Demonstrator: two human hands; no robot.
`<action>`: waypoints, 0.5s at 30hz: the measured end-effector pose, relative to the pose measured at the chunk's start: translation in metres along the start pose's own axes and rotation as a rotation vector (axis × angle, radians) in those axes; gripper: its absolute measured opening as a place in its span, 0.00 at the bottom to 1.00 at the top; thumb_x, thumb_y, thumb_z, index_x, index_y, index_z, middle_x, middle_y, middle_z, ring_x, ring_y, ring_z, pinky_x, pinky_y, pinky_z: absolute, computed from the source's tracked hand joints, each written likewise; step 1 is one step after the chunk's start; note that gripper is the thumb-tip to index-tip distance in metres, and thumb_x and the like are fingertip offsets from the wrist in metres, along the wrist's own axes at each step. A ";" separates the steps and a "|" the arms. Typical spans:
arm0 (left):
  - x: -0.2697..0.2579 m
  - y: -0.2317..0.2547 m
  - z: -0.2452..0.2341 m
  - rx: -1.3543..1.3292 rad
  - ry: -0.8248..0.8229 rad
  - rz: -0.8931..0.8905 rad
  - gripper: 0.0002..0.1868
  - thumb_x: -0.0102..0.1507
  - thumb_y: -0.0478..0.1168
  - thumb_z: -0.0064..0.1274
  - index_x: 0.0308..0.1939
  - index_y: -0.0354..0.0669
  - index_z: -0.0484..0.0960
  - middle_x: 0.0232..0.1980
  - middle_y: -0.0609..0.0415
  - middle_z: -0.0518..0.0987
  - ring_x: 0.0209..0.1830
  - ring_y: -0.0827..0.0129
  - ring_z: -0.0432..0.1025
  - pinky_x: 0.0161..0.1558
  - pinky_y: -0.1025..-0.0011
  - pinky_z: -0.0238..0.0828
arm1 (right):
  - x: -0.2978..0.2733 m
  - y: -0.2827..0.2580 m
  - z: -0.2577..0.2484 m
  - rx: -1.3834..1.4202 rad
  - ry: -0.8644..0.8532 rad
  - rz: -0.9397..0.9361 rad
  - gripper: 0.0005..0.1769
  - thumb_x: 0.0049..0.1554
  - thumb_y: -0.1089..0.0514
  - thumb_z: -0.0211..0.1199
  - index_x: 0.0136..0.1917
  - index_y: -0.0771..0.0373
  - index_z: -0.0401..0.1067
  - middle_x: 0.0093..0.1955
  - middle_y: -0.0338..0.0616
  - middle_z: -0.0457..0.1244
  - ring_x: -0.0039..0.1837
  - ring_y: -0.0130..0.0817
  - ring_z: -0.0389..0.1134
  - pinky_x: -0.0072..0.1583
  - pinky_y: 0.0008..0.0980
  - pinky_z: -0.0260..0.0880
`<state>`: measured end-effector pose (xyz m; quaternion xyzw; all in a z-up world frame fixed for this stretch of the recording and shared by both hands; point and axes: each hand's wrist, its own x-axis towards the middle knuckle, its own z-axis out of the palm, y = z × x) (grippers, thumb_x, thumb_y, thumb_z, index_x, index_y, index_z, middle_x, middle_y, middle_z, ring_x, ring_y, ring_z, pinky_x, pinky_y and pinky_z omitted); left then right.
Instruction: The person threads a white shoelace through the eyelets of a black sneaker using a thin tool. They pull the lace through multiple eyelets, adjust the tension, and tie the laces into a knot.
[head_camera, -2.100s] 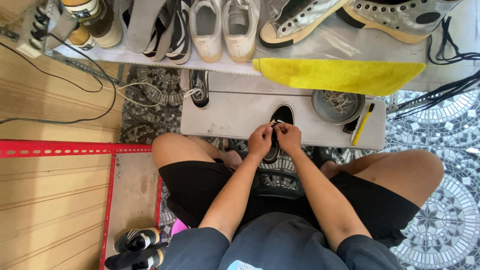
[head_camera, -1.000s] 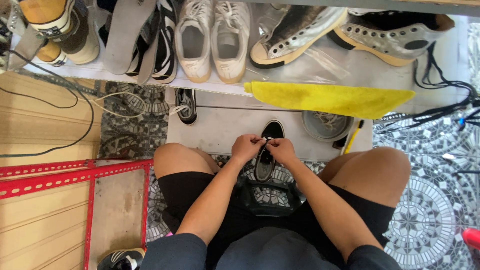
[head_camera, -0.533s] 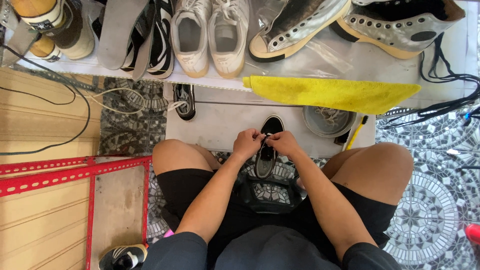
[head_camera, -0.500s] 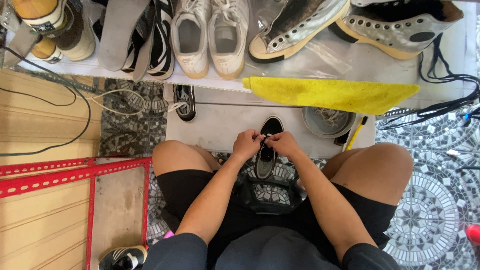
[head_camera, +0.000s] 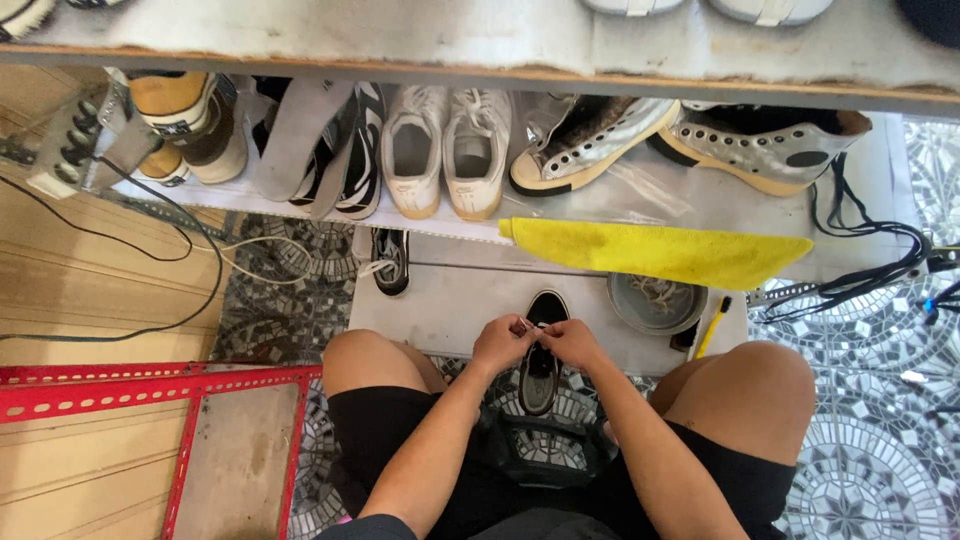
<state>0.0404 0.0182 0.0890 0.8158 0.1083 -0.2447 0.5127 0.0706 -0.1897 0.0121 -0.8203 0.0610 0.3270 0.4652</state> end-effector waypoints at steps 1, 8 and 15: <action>-0.009 0.009 -0.002 -0.005 0.032 0.023 0.19 0.70 0.53 0.62 0.51 0.41 0.91 0.51 0.40 0.88 0.61 0.39 0.81 0.61 0.48 0.77 | -0.002 0.000 -0.001 0.067 -0.019 0.019 0.19 0.64 0.47 0.72 0.55 0.64 0.89 0.44 0.52 0.78 0.49 0.44 0.79 0.55 0.41 0.77; 0.007 -0.014 0.008 0.073 0.110 0.011 0.19 0.71 0.54 0.60 0.45 0.42 0.93 0.46 0.41 0.91 0.56 0.40 0.83 0.55 0.48 0.80 | 0.016 0.023 0.007 0.020 -0.005 0.032 0.16 0.61 0.46 0.73 0.51 0.60 0.89 0.42 0.49 0.77 0.47 0.43 0.78 0.54 0.42 0.77; 0.041 -0.059 0.026 0.001 0.109 -0.018 0.21 0.73 0.54 0.57 0.43 0.39 0.90 0.40 0.42 0.89 0.47 0.45 0.85 0.47 0.52 0.82 | -0.002 0.004 0.002 0.094 -0.013 -0.001 0.17 0.63 0.51 0.71 0.58 0.65 0.87 0.45 0.50 0.77 0.47 0.39 0.77 0.52 0.39 0.77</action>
